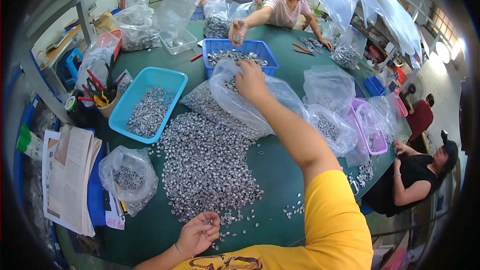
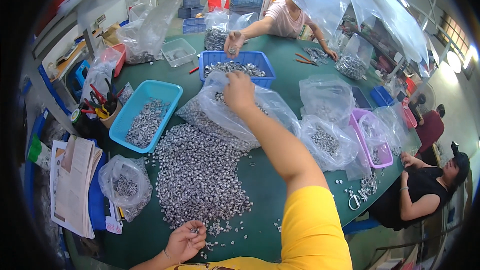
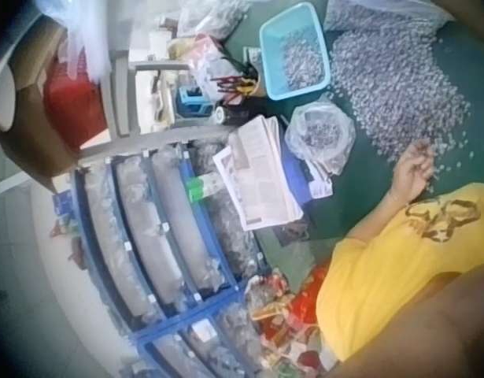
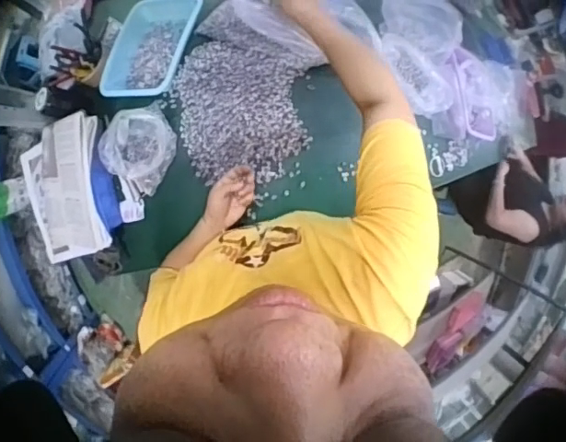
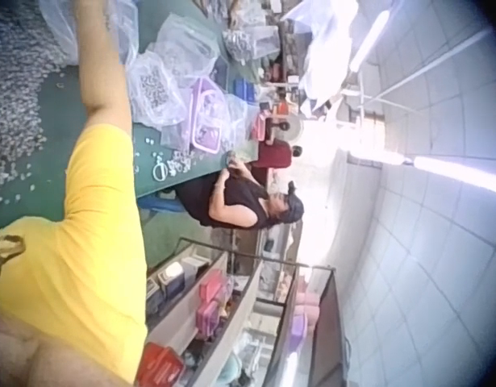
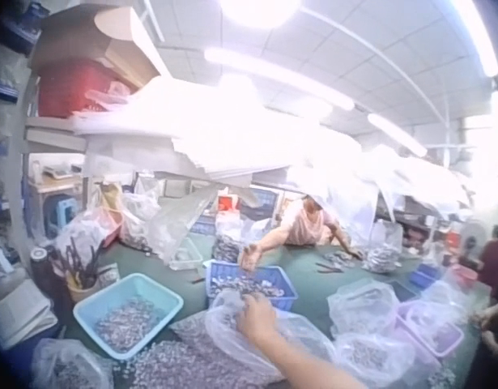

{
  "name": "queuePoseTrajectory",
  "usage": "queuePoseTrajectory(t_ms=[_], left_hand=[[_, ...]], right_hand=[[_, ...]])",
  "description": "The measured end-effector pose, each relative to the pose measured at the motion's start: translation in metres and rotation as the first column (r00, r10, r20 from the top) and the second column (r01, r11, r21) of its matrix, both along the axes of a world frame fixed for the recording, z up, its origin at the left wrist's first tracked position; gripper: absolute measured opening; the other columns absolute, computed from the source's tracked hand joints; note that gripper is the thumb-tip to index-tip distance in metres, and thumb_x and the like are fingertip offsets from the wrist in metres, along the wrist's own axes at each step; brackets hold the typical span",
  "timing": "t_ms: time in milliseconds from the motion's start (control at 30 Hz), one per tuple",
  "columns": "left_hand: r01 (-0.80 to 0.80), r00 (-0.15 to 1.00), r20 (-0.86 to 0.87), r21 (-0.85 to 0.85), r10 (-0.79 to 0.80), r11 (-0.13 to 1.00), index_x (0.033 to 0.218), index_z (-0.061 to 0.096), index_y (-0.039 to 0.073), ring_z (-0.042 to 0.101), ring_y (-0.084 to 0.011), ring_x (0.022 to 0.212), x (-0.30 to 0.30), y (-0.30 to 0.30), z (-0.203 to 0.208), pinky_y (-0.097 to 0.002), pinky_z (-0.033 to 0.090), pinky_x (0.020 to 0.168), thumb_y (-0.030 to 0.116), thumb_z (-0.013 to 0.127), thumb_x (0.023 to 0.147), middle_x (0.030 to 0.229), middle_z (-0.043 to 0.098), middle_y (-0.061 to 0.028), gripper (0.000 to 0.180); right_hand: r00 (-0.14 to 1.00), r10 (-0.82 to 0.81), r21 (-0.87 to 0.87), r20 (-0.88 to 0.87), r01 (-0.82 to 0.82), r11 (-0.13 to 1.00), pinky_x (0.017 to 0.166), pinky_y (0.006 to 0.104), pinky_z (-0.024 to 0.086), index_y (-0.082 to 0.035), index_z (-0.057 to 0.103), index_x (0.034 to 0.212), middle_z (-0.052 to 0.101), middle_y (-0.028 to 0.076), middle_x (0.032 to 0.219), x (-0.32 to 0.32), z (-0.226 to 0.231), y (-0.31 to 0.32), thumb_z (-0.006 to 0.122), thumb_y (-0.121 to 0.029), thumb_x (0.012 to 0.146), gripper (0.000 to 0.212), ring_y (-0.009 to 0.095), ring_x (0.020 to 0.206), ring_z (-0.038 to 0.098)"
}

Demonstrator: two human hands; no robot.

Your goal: The person sorts through a large pile of small silver metal components on a table by hand, picking up individual pieces to inspect them and grouping them together.

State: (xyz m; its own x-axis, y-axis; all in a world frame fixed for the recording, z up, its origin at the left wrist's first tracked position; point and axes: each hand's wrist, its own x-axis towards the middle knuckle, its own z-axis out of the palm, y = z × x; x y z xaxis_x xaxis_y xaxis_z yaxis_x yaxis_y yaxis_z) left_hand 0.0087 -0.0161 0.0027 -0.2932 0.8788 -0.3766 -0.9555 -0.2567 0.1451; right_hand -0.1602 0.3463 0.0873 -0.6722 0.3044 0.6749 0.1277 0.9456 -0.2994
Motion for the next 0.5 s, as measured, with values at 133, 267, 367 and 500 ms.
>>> queuePoseTrajectory(t_ms=[133, 267, 367, 500], left_hand=[[-0.121, 0.984, 0.131, 0.026, 0.116, 0.992, 0.113, 0.047, -0.007, 0.050, -0.0280, 0.100, -0.002, 0.002, 0.005, -0.0384, 0.041, 0.089, 0.013, 0.040, 0.088, 0.113, 0.050, -0.0211, 0.033], [-0.228, 0.972, 0.105, 0.201, 0.211, 0.953, 0.121, 0.042, -0.005, 0.046, -0.0272, 0.111, -0.002, 0.002, 0.010, -0.0414, 0.033, 0.100, 0.033, 0.031, 0.094, 0.115, 0.048, -0.0194, 0.048], [-0.252, 0.968, 0.049, 0.270, 0.248, 0.929, 0.127, 0.036, -0.003, 0.040, -0.0297, 0.119, -0.002, -0.007, 0.012, -0.0423, 0.026, 0.104, 0.041, 0.026, 0.093, 0.126, 0.042, -0.0199, 0.056], [-0.143, 0.989, -0.027, 0.134, 0.148, 0.981, 0.127, 0.035, -0.003, 0.033, -0.0295, 0.125, 0.000, 0.001, 0.023, -0.0411, 0.023, 0.105, 0.045, 0.023, 0.093, 0.135, 0.034, -0.0197, 0.061]], right_hand=[[0.804, 0.581, 0.055, -0.128, -0.579, 0.813, 0.085, 0.0421, 0.040, -0.003, 0.056, 0.099, 0.056, 0.015, 0.103, 0.082, 0.025, -0.098, 0.059, 0.001, 0.065, 0.034, 0.034, 0.097, 0.052], [0.550, 0.832, -0.114, -0.074, -0.833, 0.541, 0.084, 0.0418, 0.042, -0.001, 0.058, 0.098, 0.056, 0.015, 0.106, 0.174, 0.001, -0.183, 0.062, -0.001, 0.064, 0.034, 0.033, 0.099, 0.052], [0.476, 0.876, -0.160, 0.082, -0.861, 0.483, 0.082, 0.0413, 0.044, 0.000, 0.059, 0.095, 0.057, 0.013, 0.102, 0.208, -0.016, -0.223, 0.061, -0.004, 0.066, 0.030, 0.030, 0.095, 0.055], [0.598, 0.796, -0.223, 0.090, -0.767, 0.602, 0.079, 0.0401, 0.046, 0.000, 0.059, 0.090, 0.058, 0.013, 0.099, 0.234, -0.050, -0.220, 0.062, -0.002, 0.065, 0.025, 0.030, 0.091, 0.057]])
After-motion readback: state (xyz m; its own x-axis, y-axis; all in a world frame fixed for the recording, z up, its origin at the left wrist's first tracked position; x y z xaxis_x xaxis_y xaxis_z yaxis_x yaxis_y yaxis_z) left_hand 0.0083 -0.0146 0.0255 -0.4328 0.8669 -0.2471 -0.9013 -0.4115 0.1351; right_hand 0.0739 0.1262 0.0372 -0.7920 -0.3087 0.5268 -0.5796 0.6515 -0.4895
